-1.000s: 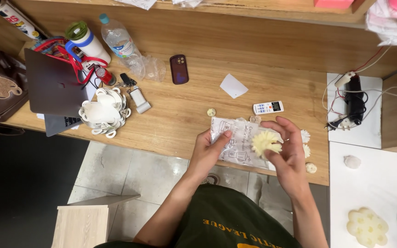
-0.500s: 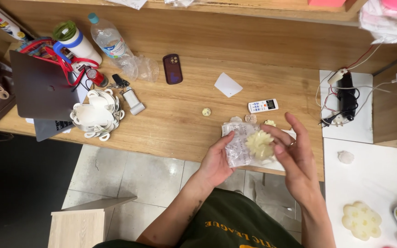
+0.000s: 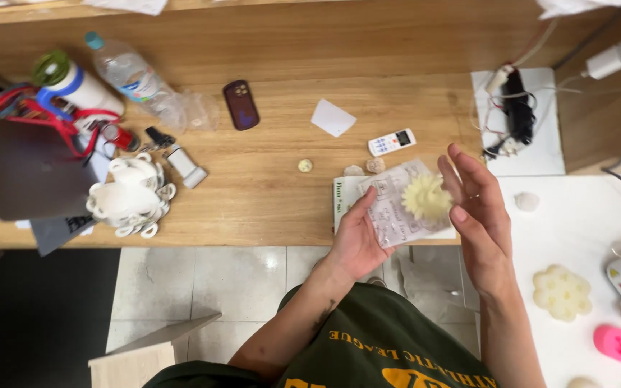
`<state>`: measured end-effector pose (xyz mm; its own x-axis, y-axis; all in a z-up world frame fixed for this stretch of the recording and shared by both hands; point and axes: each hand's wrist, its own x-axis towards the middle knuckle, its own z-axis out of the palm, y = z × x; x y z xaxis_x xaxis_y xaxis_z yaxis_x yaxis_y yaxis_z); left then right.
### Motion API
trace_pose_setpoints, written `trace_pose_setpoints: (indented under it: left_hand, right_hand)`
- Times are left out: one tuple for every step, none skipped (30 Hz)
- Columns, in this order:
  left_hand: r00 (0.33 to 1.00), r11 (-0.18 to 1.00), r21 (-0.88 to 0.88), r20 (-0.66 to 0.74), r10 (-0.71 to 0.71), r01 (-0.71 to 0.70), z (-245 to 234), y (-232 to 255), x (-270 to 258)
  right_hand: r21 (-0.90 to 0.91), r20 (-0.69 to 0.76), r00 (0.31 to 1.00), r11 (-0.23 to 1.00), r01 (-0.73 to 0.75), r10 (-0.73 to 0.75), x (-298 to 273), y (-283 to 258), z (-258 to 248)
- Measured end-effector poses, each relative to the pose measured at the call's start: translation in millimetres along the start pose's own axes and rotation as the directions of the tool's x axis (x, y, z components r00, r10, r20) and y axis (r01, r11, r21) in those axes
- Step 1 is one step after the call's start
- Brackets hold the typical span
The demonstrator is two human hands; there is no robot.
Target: Refining flower-shaped wax items and packaging them into bags and decorative boxes.
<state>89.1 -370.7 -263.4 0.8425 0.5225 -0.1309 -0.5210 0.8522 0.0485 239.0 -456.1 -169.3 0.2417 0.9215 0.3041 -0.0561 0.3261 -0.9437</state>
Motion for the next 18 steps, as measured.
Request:
trace_pose_setpoints:
  left_hand:
    - [1.0, 1.0, 0.0, 0.0, -0.02, 0.02, -2, -2, 2]
    - [1.0, 1.0, -0.001, -0.025, -0.018, 0.018, -3, -3, 4]
    - [0.999, 1.0, 0.0, -0.052, -0.013, 0.013, -5, -4, 6]
    - [0.998, 1.0, 0.001, -0.053, -0.031, 0.031, -9, -7, 9]
    - [0.998, 0.998, 0.02, -0.046, -0.051, 0.052, -12, -8, 12]
    - [0.997, 0.997, 0.038, -0.039, -0.071, 0.073, -16, -10, 15]
    - [0.996, 0.995, 0.039, -0.041, -0.085, 0.087, -13, -12, 16]
    - [0.992, 0.991, 0.081, -0.076, -0.096, 0.103, -10, -14, 16]
    - [0.988, 0.985, 0.122, -0.11, -0.105, 0.118, -7, -16, 16]
    - [0.987, 0.984, 0.125, -0.112, -0.116, 0.13, -7, -17, 16]
    - [0.99, 0.986, 0.1, -0.073, -0.124, 0.131, -7, -19, 17]
    - [0.991, 0.988, 0.075, -0.034, -0.13, 0.132, -6, -20, 17]
    - [0.99, 0.987, 0.079, -0.032, -0.138, 0.14, -7, -21, 18]
    - [0.988, 0.986, 0.074, 0.014, -0.153, 0.151, -8, -22, 20]
    - [0.984, 0.984, 0.068, 0.056, -0.167, 0.163, -9, -23, 20]
    - [0.983, 0.983, 0.071, 0.053, -0.176, 0.172, -8, -23, 20]
    - [0.985, 0.984, 0.073, 0.049, -0.165, 0.161, -8, -24, 21]
    - [0.987, 0.986, 0.075, 0.044, -0.154, 0.15, -8, -25, 21]
  right_hand:
    - [-0.008, -0.019, 1.0, 1.0, 0.0, 0.0, -3, 0, -2]
    - [-0.061, -0.083, 0.995, 0.997, -0.051, 0.046, -5, -1, -5]
    - [-0.108, -0.148, 0.985, 0.988, -0.106, 0.09, -8, -1, -6]
    - [-0.111, -0.166, 0.982, 0.988, -0.108, 0.089, -11, -1, -8]
    - [-0.07, -0.158, 0.984, 0.992, -0.101, 0.088, -13, 0, -9]
    - [-0.03, -0.15, 0.985, 0.995, -0.093, 0.087, -16, 1, -11]
    - [-0.032, -0.163, 0.983, 0.995, -0.093, 0.087, -17, -3, -7]
    - [-0.033, -0.16, 0.984, 0.996, -0.084, 0.078, -17, -7, -4]
    - [-0.035, -0.155, 0.986, 0.997, -0.074, 0.068, -17, -10, 0]
    - [-0.036, -0.167, 0.984, 0.997, -0.073, 0.066, -19, -10, -1]
    - [-0.049, -0.233, 0.968, 0.993, -0.103, 0.089, -21, -10, -2]
    - [-0.06, -0.298, 0.948, 0.989, -0.134, 0.11, -22, -10, -2]
    - [-0.061, -0.305, 0.946, 0.99, -0.131, 0.107, -24, -10, -6]
    - [-0.05, -0.314, 0.949, 0.998, -0.049, 0.03, -26, -9, -9]
    - [-0.038, -0.324, 0.945, 0.999, 0.032, -0.043, -30, -8, -12]
    - [-0.038, -0.333, 0.942, 0.999, 0.033, -0.043, -26, -15, -8]
    - [-0.061, -0.373, 0.926, 0.997, 0.036, -0.057, -23, -22, -5]
    - [-0.085, -0.411, 0.909, 0.996, 0.039, -0.07, -20, -29, -3]
